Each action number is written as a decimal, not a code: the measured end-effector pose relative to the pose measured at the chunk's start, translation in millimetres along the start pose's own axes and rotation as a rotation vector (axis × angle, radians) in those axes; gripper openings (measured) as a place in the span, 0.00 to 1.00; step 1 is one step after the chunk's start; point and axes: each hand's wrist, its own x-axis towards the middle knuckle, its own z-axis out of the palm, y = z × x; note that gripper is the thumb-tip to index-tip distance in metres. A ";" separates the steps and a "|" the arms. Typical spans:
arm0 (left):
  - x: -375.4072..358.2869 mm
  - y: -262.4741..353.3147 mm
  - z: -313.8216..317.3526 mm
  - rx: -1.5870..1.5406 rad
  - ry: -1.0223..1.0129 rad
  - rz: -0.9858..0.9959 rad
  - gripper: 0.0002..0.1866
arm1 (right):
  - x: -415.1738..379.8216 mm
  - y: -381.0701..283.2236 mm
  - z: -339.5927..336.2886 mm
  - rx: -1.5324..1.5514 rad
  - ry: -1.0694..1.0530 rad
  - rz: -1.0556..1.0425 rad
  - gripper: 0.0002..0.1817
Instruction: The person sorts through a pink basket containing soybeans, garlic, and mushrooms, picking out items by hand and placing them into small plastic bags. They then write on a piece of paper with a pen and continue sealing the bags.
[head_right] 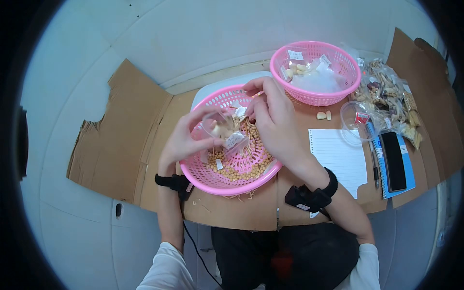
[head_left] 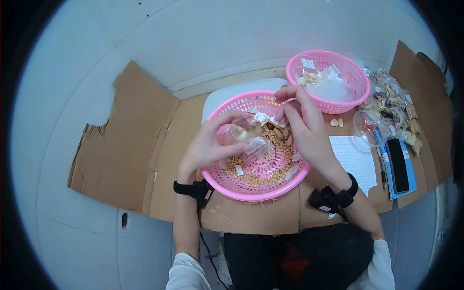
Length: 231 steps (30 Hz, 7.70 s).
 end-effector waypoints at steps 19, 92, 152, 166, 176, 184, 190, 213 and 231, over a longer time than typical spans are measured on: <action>2.8 -10.5 -0.4 -0.109 0.138 0.031 0.29 | -16.9 18.7 -11.0 -1.234 -0.388 -0.294 0.05; 1.7 -3.8 -0.4 -0.051 0.084 0.011 0.37 | -8.3 4.4 -10.7 -0.738 -0.017 -0.300 0.07; -3.1 -1.9 -2.5 -0.131 0.006 -0.095 0.28 | -12.6 5.7 -13.9 -0.838 -0.382 -0.213 0.13; -3.0 -0.3 -1.5 -0.128 -0.009 -0.102 0.27 | -9.4 6.0 -11.5 -0.830 -0.335 -0.181 0.13; -2.3 2.1 0.5 -0.155 -0.015 -0.129 0.28 | -4.2 0.8 -9.5 -0.586 -0.156 -0.187 0.12; -1.8 -0.8 -0.4 -0.074 -0.054 -0.041 0.36 | -1.9 2.0 0.4 -0.305 0.058 -0.274 0.12; -2.6 -2.3 -1.4 -0.073 -0.062 -0.087 0.38 | -4.9 -9.0 -0.8 -0.263 -0.001 -0.243 0.07; -2.0 4.3 2.6 -0.043 0.020 -0.065 0.30 | -12.4 -8.7 -12.4 -1.037 -0.496 -0.056 0.10; -1.0 3.2 2.1 -0.056 0.020 -0.058 0.30 | -9.8 0.9 -15.1 -0.852 -0.503 -0.068 0.08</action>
